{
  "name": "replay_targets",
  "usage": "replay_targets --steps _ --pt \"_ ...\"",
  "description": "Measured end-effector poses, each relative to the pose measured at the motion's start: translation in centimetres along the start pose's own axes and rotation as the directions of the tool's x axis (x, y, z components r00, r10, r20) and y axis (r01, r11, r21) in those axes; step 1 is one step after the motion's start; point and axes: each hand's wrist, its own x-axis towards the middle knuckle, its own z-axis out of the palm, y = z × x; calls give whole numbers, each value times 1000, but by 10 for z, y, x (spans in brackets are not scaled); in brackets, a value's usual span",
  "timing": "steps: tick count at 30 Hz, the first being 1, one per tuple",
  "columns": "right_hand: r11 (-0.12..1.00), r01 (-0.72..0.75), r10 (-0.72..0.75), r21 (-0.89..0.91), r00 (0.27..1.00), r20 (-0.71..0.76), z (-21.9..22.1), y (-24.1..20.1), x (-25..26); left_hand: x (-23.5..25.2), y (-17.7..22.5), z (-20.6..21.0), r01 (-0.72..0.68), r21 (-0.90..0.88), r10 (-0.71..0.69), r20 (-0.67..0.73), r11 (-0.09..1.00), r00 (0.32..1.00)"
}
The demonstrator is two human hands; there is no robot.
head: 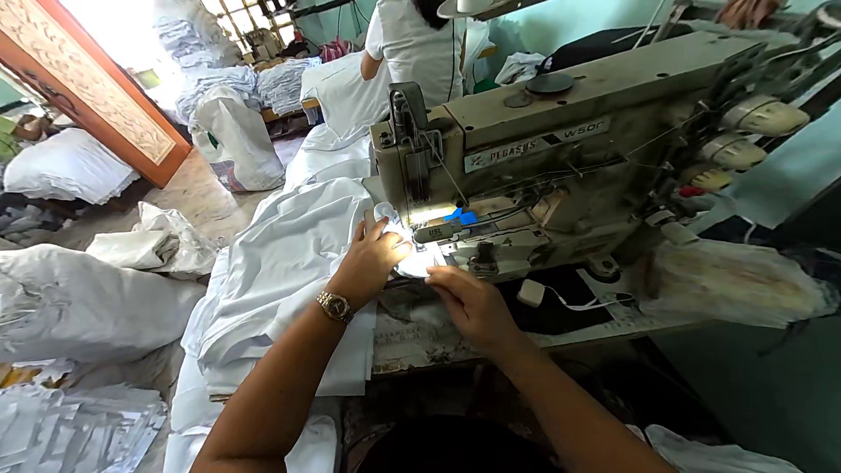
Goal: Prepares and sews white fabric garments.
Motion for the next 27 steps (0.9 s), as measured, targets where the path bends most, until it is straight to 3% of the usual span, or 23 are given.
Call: replay_targets --steps 2,5,11,27 --pt "993 57 -52 102 998 -45 3 1 -18 -1 -1 2 4 -20 -5 -13 1000 1000" --pt "986 13 -8 166 999 -32 19 6 -48 -2 -1 5 16 -47 -17 -26 999 1000" --pt "999 45 -48 24 992 114 39 13 -69 -3 0 6 40 -58 -42 -30 998 999" --pt "997 48 -39 -54 986 161 40 12 -67 -4 0 9 58 -78 -61 -46 995 997"
